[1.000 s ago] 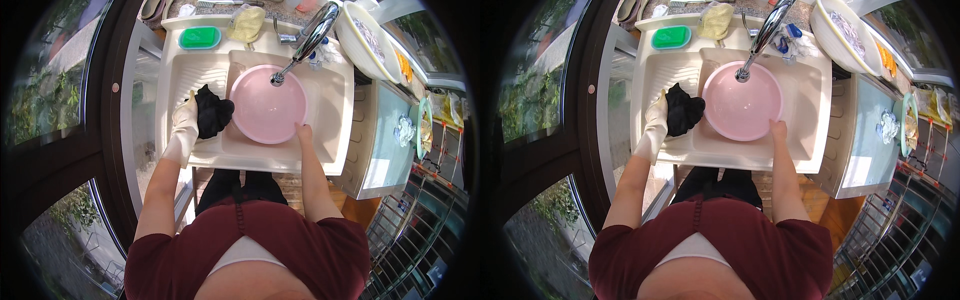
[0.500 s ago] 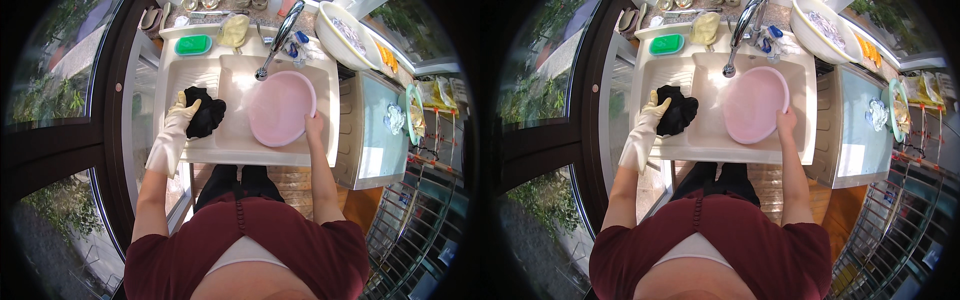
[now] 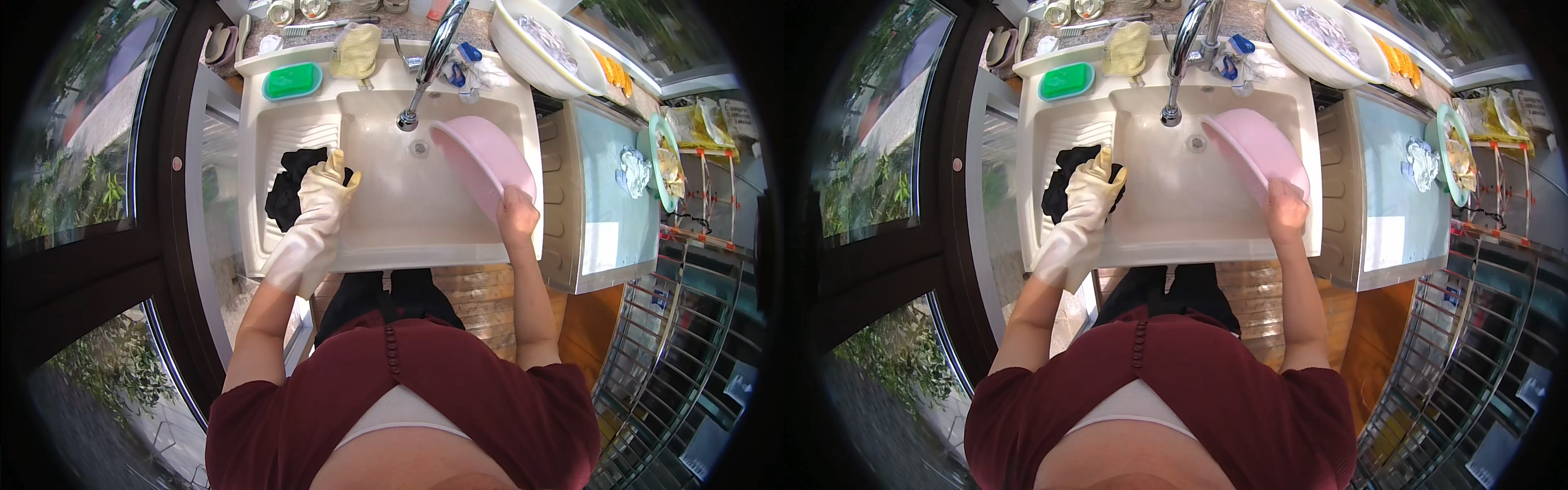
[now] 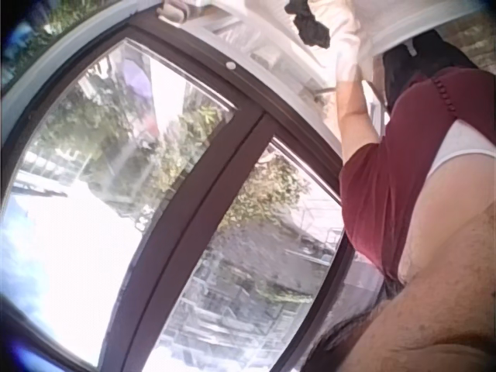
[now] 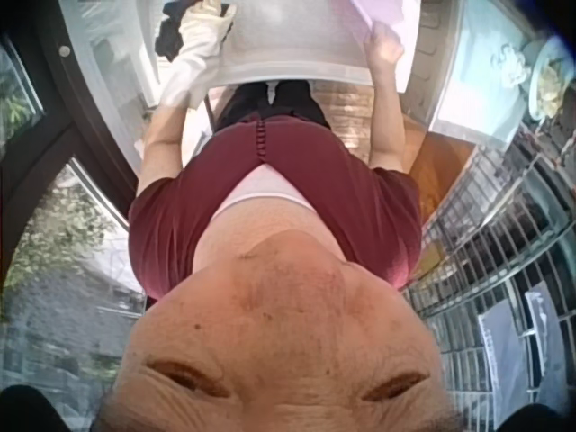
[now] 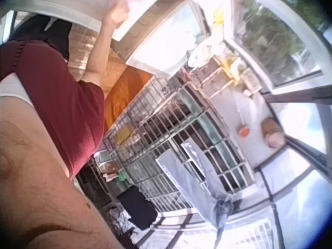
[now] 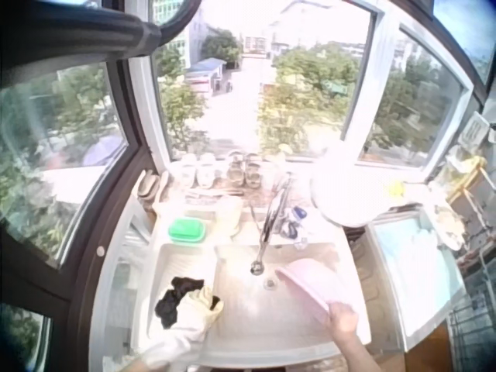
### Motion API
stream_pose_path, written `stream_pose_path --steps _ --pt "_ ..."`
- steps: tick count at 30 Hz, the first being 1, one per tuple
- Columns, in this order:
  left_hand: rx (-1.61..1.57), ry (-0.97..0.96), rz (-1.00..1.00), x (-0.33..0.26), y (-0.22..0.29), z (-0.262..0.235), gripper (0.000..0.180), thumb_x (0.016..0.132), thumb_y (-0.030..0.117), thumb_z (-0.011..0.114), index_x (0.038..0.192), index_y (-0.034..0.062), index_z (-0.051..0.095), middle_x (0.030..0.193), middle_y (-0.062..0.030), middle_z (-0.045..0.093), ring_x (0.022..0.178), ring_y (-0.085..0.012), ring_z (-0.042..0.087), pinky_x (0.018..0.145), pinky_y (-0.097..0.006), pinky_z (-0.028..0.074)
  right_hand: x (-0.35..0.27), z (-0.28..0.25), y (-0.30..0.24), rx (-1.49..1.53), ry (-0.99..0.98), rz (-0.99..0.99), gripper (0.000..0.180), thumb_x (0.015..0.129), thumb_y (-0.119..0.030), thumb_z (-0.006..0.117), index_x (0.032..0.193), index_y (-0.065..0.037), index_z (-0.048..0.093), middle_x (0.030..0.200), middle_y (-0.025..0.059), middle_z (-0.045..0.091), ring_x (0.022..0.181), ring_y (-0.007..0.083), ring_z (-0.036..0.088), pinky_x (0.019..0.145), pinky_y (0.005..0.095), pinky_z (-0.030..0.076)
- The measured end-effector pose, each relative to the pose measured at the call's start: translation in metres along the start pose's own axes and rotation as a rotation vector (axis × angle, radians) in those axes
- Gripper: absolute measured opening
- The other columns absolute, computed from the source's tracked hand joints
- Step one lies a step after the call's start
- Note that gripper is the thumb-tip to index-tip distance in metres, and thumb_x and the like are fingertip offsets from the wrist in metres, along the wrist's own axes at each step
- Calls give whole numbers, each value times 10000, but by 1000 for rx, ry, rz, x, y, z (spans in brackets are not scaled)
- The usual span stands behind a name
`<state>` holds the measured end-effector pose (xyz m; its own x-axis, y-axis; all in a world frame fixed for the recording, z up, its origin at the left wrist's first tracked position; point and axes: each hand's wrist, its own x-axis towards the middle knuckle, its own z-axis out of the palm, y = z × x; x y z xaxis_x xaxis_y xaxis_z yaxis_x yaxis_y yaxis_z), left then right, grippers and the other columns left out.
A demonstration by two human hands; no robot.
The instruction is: The person washes black garments by hand in a pink basin within a sink, scrubbing and rinsing them under running water while wearing a protective glove on one hand.
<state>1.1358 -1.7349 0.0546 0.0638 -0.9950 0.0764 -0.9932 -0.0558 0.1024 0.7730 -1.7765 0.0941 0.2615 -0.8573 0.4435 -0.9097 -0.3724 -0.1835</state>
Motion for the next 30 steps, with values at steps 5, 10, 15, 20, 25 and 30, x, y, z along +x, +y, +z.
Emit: stream_pose_path --steps 5,10,15,20,25,30 --pt "-135 -67 -135 7 -1 18 518 821 498 612 1075 49 568 836 -118 601 812 -307 589 718 -415 486 1 -20 -3 12 36 -44 183 699 28 624 702 -68 468 679 85 537 613 295 571 522 381 476" --pt "-51 -118 -148 8 0 17 577 824 533 584 1141 52 552 898 -110 609 846 -295 580 752 -404 482 0 -10 7 -13 51 -59 165 682 13 632 738 -90 515 690 60 558 606 265 588 502 362 483" --pt "88 -45 -186 -3 -7 -42 672 852 530 544 1260 -3 492 1103 -104 613 916 -276 565 859 -381 447 0 8 18 62 46 5 131 691 17 613 765 -69 546 695 80 557 609 308 573 522 383 475" --pt "-161 -472 -1015 -16 -61 -59 745 891 663 435 1424 143 430 1256 -150 595 1145 -316 564 980 -374 419 4 75 36 651 -66 624 118 752 8 557 855 -32 598 752 86 620 666 220 605 633 338 483" --pt "-1321 -93 -1023 -58 -83 -14 927 857 702 465 1451 2 333 1516 -170 318 1424 -245 253 1144 -336 193 -34 178 66 911 -191 903 198 779 -34 558 960 7 627 840 85 656 773 153 602 723 310 489" --pt "-1404 -378 -1003 -20 -1 -48 834 901 637 438 1445 11 358 1316 -163 545 1060 -217 581 920 -335 419 -54 214 69 842 -347 905 294 769 -93 600 1038 23 628 918 129 676 834 197 633 769 336 500"
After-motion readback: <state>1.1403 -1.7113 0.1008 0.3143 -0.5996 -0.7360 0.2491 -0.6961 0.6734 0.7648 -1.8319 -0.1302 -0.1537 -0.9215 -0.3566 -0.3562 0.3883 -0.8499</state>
